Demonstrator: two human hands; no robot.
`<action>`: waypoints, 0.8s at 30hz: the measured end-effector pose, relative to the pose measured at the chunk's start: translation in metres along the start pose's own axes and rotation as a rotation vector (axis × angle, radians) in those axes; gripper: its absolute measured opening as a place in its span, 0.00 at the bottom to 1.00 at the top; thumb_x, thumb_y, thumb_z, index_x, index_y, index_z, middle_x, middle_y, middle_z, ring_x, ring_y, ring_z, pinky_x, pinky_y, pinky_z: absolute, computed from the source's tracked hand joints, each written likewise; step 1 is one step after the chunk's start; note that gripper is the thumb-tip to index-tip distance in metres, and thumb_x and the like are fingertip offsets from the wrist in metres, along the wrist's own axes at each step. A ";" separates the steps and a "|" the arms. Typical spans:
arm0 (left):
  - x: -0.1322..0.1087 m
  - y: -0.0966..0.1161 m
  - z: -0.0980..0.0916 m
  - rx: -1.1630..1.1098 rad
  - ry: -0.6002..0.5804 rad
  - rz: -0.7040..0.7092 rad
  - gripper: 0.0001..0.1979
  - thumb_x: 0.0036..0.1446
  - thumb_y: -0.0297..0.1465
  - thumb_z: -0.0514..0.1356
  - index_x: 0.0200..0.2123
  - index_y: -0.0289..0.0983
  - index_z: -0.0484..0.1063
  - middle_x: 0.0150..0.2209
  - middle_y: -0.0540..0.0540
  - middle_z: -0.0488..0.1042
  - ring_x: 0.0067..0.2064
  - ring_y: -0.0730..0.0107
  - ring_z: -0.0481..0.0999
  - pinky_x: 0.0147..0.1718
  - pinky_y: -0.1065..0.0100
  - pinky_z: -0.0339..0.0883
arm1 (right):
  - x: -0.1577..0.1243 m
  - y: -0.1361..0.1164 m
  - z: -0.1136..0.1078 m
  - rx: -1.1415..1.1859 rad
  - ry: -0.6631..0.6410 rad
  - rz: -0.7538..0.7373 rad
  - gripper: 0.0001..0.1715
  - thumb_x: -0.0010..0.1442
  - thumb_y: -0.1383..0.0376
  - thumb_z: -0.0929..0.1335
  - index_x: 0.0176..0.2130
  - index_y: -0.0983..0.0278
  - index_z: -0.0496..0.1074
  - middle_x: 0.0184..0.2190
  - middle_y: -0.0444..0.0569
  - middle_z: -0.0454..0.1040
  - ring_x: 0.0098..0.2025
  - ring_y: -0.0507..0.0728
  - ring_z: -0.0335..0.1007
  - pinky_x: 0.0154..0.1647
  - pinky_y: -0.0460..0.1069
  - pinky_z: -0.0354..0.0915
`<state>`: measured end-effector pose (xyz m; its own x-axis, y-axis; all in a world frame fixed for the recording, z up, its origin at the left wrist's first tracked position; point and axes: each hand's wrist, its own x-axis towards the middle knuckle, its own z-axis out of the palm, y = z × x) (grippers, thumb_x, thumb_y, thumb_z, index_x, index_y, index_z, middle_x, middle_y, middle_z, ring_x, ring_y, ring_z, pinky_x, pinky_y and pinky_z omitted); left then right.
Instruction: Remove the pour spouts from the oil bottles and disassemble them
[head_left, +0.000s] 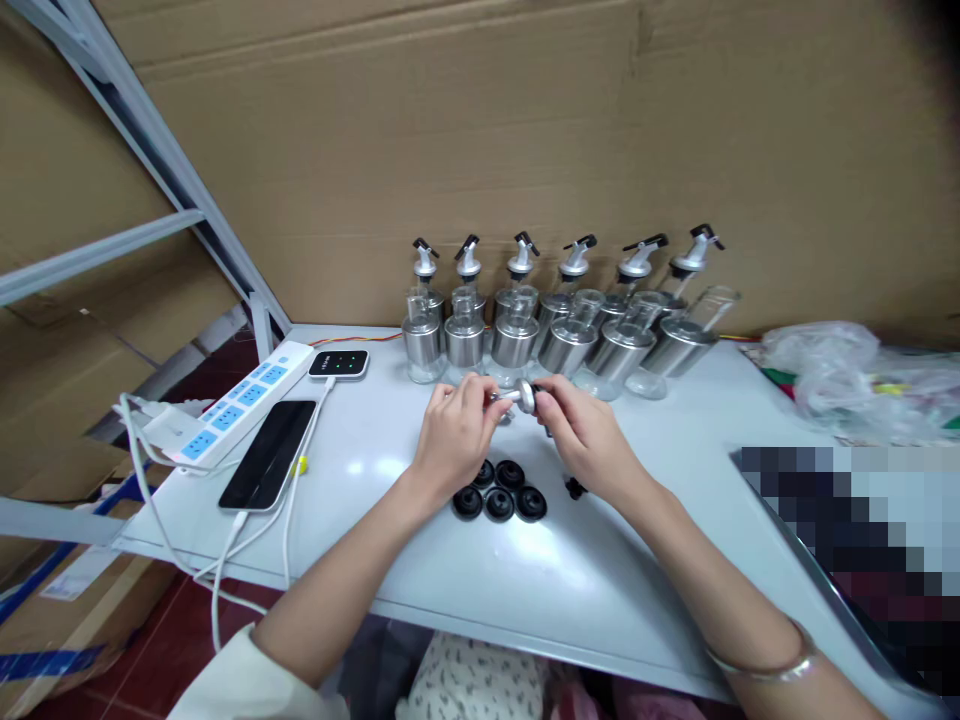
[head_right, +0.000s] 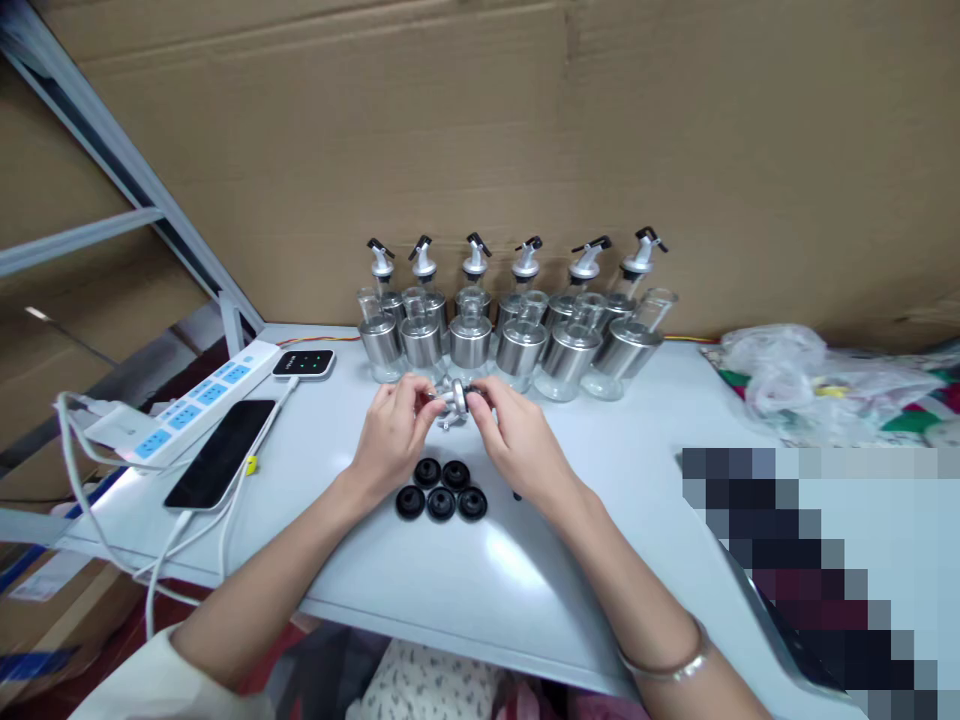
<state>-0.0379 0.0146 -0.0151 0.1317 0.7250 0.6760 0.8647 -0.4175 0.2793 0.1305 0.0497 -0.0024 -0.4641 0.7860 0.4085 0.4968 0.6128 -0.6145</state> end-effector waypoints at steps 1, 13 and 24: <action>0.000 0.001 0.001 -0.012 0.005 0.005 0.15 0.67 0.40 0.43 0.37 0.36 0.62 0.31 0.48 0.73 0.30 0.71 0.71 0.34 0.68 0.59 | -0.001 0.003 0.001 0.010 0.017 -0.007 0.16 0.65 0.57 0.55 0.38 0.62 0.64 0.28 0.48 0.71 0.29 0.54 0.67 0.31 0.48 0.60; 0.001 -0.002 -0.001 -0.079 -0.067 0.169 0.16 0.66 0.38 0.46 0.36 0.36 0.68 0.34 0.49 0.76 0.35 0.72 0.72 0.41 0.65 0.52 | -0.010 0.003 -0.001 0.466 0.053 0.108 0.12 0.56 0.56 0.66 0.35 0.62 0.65 0.23 0.42 0.63 0.25 0.51 0.60 0.25 0.46 0.59; 0.007 -0.001 -0.012 -0.345 -0.248 0.039 0.25 0.64 0.46 0.44 0.28 0.36 0.69 0.28 0.52 0.74 0.34 0.70 0.66 0.40 0.63 0.45 | -0.009 -0.006 -0.012 0.623 0.015 0.168 0.14 0.48 0.57 0.72 0.29 0.63 0.69 0.19 0.42 0.65 0.21 0.49 0.59 0.20 0.45 0.58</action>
<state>-0.0436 0.0137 -0.0030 0.3098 0.7972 0.5182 0.6492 -0.5755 0.4973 0.1402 0.0404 0.0052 -0.4042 0.8709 0.2794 0.0411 0.3225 -0.9457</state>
